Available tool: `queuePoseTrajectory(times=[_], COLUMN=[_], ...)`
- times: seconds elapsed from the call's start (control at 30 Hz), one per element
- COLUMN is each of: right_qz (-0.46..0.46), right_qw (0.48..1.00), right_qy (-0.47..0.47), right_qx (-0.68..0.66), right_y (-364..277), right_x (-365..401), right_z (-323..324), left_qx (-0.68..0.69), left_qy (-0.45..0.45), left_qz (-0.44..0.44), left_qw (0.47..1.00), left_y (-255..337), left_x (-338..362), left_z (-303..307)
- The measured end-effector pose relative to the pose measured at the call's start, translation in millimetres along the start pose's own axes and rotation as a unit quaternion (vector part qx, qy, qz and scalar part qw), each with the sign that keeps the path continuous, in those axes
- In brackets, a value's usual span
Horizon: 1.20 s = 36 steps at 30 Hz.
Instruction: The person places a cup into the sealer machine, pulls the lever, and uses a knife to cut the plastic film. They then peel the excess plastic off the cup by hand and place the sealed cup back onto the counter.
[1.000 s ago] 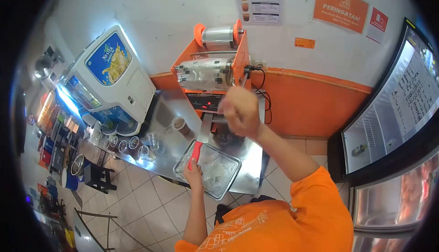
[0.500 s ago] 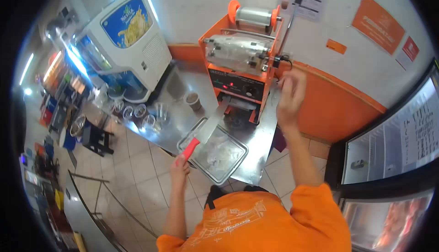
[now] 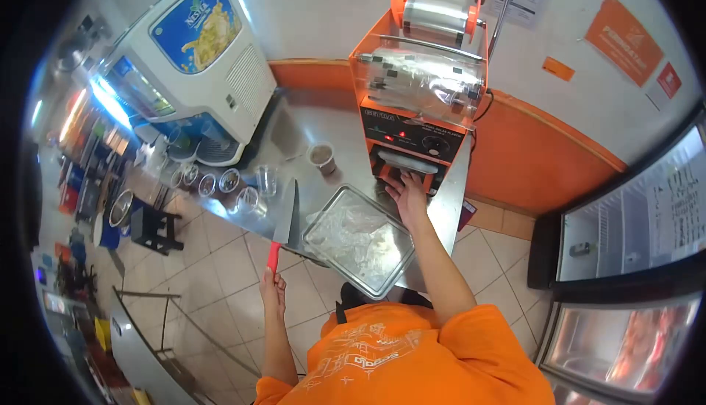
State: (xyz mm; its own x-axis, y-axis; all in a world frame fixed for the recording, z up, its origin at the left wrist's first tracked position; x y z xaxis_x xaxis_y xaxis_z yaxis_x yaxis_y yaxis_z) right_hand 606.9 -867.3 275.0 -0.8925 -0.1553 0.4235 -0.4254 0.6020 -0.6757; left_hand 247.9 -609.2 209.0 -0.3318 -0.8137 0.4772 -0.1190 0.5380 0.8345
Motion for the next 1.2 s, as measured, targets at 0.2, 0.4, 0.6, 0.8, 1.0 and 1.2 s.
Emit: queuePoseTrajectory(times=[0.2, 0.4, 0.6, 0.8, 1.0, 1.2], right_qz=[-0.013, -0.043, -0.059, -0.081, -0.09, -0.124], right_qw=[0.999, 0.996, 0.996, 0.996, 0.98, 0.973], right_qy=[0.006, 0.074, 0.07, 0.015, 0.017, -0.003], right_qx=[-0.04, 0.016, 0.01, -0.044, -0.177, -0.196], right_y=[15, 51, 67, 60, 51, 41], right_x=[19, 96, 143, 101, 37, 15], right_z=[3, 23, 38, 70, 76, 74], left_qx=[-0.067, -0.188, -0.455, -0.367, 0.001, -0.355], left_qy=[-0.06, -0.047, 0.075, -0.01, -0.03, -0.414], left_qz=[0.034, 0.046, -0.158, -0.406, -0.516, -0.679], left_qw=[0.995, 0.98, 0.873, 0.837, 0.856, 0.492], left_y=[-4, -12, 5, 228, 371, 211], left_x=[-54, -86, -98, -40, 70, 125], left_z=[-13, -19, -5, -133, -258, -350])
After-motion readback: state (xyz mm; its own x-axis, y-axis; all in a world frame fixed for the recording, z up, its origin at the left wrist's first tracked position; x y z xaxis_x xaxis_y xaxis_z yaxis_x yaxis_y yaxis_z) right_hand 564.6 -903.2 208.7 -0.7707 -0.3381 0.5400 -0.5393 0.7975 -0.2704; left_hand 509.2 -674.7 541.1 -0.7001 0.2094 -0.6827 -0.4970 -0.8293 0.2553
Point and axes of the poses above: each hand's wrist, its own x-axis away from the middle knuckle, its own z-axis out of the back of the hand, y = z × x, the point moved 3 cm from there along -x, towards the middle knuckle, and after that the axes turned 13 degrees about y, right-handed, at the moved point
